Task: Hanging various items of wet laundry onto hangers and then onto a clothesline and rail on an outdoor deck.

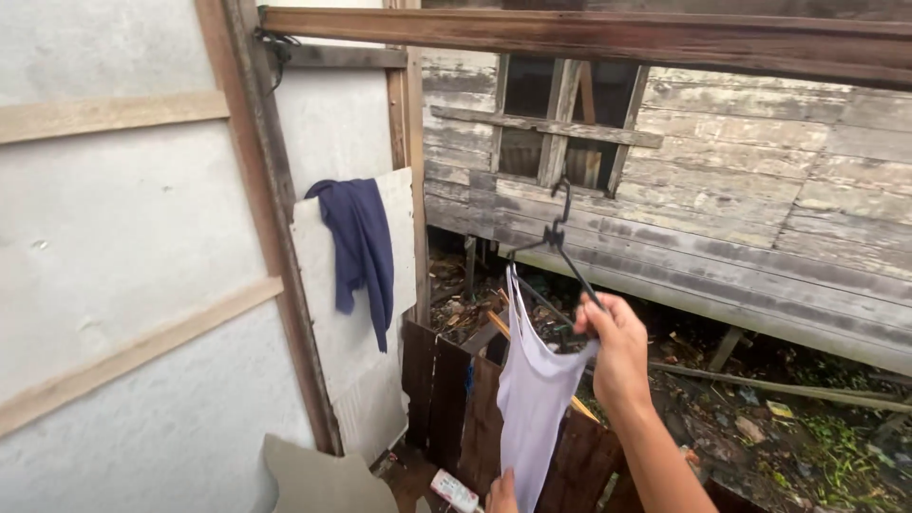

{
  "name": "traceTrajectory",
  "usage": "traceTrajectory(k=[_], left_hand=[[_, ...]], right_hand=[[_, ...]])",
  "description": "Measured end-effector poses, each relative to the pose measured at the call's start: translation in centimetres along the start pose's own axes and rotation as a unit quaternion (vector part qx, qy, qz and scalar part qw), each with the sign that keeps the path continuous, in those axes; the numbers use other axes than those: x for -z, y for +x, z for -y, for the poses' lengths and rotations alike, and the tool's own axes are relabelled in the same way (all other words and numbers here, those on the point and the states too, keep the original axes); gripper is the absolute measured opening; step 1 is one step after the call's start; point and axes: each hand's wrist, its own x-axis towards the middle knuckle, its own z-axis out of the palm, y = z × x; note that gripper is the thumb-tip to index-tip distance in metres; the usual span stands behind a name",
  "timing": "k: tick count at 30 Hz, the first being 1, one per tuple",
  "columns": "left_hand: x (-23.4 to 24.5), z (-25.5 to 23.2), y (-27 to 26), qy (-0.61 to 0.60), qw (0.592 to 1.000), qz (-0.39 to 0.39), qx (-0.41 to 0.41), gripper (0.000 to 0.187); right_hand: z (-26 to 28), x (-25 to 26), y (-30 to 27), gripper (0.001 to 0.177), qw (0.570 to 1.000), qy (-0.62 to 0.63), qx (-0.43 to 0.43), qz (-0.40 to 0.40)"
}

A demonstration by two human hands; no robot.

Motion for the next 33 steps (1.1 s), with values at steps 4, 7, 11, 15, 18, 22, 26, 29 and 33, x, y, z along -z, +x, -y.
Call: traceTrajectory(k=[4,7,11,15,18,22,26,29,33], left_hand=[[14.7,-13.8,3.4,0.054,0.995,0.067,0.047,0.133],[19.1,-19.3,5.1,-0.048,0.995,-0.09,0.021,0.122],[22.3,-20.4,14.0,-0.02,0.98,-0.198,-0.015,0.06],[25.5,-22.0,21.3,-0.118,0.981,-0.151,-0.018,0.024],[29.6,-24.7,23.3,-0.106,0.972,-0.197,-0.066,0.022],[32.1,-26.4,27.3,-0.097,0.968,-0.204,-0.105,0.022],[34.3,-27.9,31.5,-0.103,0.956,-0.221,-0.163,0.023],[35.9,-28.6,34.5,-0.122,0.949,-0.211,-0.202,0.024],[39.8,-30.9,36.0,-0.152,0.956,-0.168,-0.185,0.024]], right_hand=[[-0.2,-4.5,8.3,0.011,0.999,-0.028,0.017,-0.013],[0.2,-6.6,13.9,0.006,0.997,-0.021,0.069,0.029],[2.2,-10.1,21.1,0.011,0.996,-0.046,0.074,0.014],[2.8,-11.5,28.7,0.014,0.988,-0.104,0.104,-0.054],[3.2,-12.5,33.7,0.017,0.964,-0.19,0.181,-0.033],[3.0,-13.3,40.5,0.019,0.953,-0.189,0.235,-0.008],[0.7,-12.5,50.2,0.021,0.795,-0.355,0.476,-0.122],[-1.0,-11.6,57.2,0.021,0.514,-0.554,0.622,-0.206],[4.1,-19.9,53.2,0.027,0.748,-0.48,0.405,-0.213]])
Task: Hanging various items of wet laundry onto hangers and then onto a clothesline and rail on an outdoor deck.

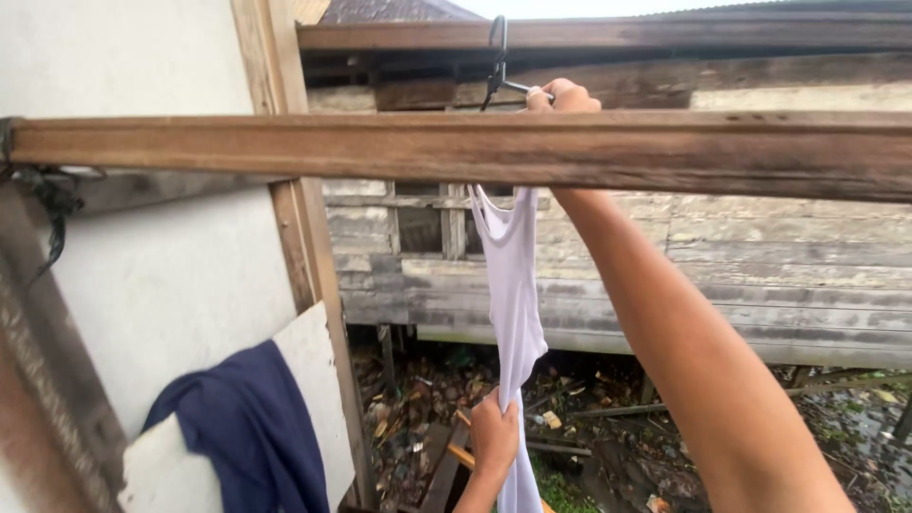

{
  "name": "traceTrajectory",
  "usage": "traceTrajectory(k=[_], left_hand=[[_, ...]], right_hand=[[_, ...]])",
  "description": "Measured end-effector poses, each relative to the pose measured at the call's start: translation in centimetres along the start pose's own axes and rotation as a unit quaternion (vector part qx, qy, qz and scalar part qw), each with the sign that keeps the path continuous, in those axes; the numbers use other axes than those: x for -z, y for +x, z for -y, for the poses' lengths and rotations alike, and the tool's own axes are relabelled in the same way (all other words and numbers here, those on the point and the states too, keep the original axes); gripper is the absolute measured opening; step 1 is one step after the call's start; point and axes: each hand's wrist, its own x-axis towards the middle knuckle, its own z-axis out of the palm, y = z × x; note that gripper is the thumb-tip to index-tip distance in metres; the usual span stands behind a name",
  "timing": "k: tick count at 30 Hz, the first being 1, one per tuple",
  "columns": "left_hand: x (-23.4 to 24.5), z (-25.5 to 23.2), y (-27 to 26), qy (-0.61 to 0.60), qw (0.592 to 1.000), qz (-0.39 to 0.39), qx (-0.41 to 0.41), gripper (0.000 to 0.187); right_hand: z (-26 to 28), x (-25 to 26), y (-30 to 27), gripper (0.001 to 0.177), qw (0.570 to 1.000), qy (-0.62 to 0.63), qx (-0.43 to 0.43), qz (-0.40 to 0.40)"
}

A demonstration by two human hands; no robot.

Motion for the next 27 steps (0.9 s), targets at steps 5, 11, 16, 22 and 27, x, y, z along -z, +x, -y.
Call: traceTrajectory(k=[5,11,16,22,27], left_hand=[[2.6,1.3,5.6,-0.031,0.998,0.012,-0.048,0.026],[5.0,2.6,9.6,-0.077,0.994,0.026,-0.073,0.029],[6.9,3.4,11.8,-0.085,0.992,0.053,-0.074,0.028],[8.3,4.0,14.2,-0.122,0.988,0.076,-0.065,0.025],[8.7,5.4,15.6,-0.125,0.984,0.075,-0.102,0.026]], right_hand=[[4.5,-2.8,2.2,0.025,0.981,0.119,-0.135,0.067],[6.2,-6.2,3.1,0.024,0.967,0.169,-0.185,0.055],[6.4,-9.3,3.5,0.025,0.975,0.113,-0.187,0.043],[7.8,-10.9,2.7,0.023,0.987,0.048,-0.151,0.009],[6.2,-13.4,3.5,0.02,0.991,-0.038,-0.125,-0.022]])
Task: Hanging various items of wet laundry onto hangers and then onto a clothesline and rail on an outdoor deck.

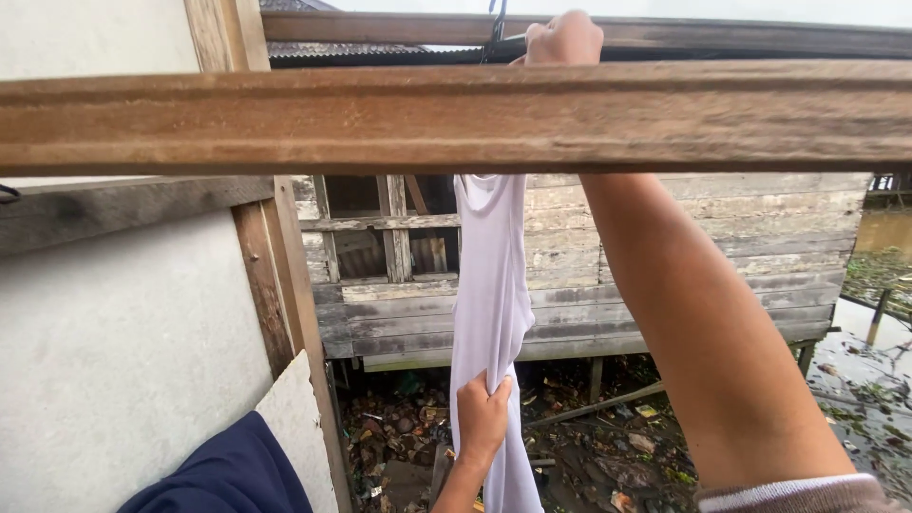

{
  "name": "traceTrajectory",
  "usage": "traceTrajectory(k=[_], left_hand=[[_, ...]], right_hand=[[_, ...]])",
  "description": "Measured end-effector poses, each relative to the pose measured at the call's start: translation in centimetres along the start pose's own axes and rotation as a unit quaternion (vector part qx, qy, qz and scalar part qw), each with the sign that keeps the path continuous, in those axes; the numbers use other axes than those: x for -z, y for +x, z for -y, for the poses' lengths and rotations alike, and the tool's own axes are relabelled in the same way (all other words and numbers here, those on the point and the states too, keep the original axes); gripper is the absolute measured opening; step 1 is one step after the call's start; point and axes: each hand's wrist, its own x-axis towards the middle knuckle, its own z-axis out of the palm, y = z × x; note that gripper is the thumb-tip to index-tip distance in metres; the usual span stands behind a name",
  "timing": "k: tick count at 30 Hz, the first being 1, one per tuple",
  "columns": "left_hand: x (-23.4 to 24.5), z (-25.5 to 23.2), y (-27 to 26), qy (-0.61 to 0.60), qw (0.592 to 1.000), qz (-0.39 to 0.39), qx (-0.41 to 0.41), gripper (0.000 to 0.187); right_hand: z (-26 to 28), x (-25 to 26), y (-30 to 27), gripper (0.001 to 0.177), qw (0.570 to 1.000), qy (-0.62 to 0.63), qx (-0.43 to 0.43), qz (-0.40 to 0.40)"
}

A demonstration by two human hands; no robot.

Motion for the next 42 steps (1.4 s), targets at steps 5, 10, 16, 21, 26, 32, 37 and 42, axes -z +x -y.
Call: traceTrajectory(k=[5,10,16,21,26,32,37,42], left_hand=[[-0.2,1.7,0.8,-0.036,0.999,0.011,-0.019,0.027],[0.5,2.1,1.7,-0.048,0.998,0.032,-0.015,0.027],[-0.4,4.4,1.3,-0.082,0.994,0.039,0.068,0.032],[-0.1,4.3,0.5,-0.01,0.996,0.064,0.057,0.03],[-2.4,13.7,-0.3,0.068,0.99,0.076,0.098,0.043],[-2.0,20.2,-2.0,0.198,0.947,0.117,0.222,0.043],[-1.5,24.9,-2.6,0.183,0.939,0.138,0.255,0.043],[0.4,21.0,-2.6,0.19,0.942,0.097,0.259,0.039]], right_hand=[[-1.8,-2.6,3.1,0.022,0.996,-0.077,0.027,-0.047],[-5.7,-8.4,9.3,0.026,0.985,-0.136,0.056,-0.087],[-4.0,-9.5,6.6,0.033,0.986,-0.164,0.01,-0.019],[-2.4,-11.4,4.0,0.028,0.982,-0.178,-0.004,-0.056],[-1.2,-10.8,2.0,0.023,0.974,-0.206,-0.077,0.051],[-3.5,-11.7,1.0,0.035,0.969,-0.214,-0.024,0.119],[-4.8,-13.6,-0.6,0.03,0.968,-0.226,-0.019,0.107],[-1.5,-13.7,-2.1,0.024,0.98,-0.159,0.013,0.116]])
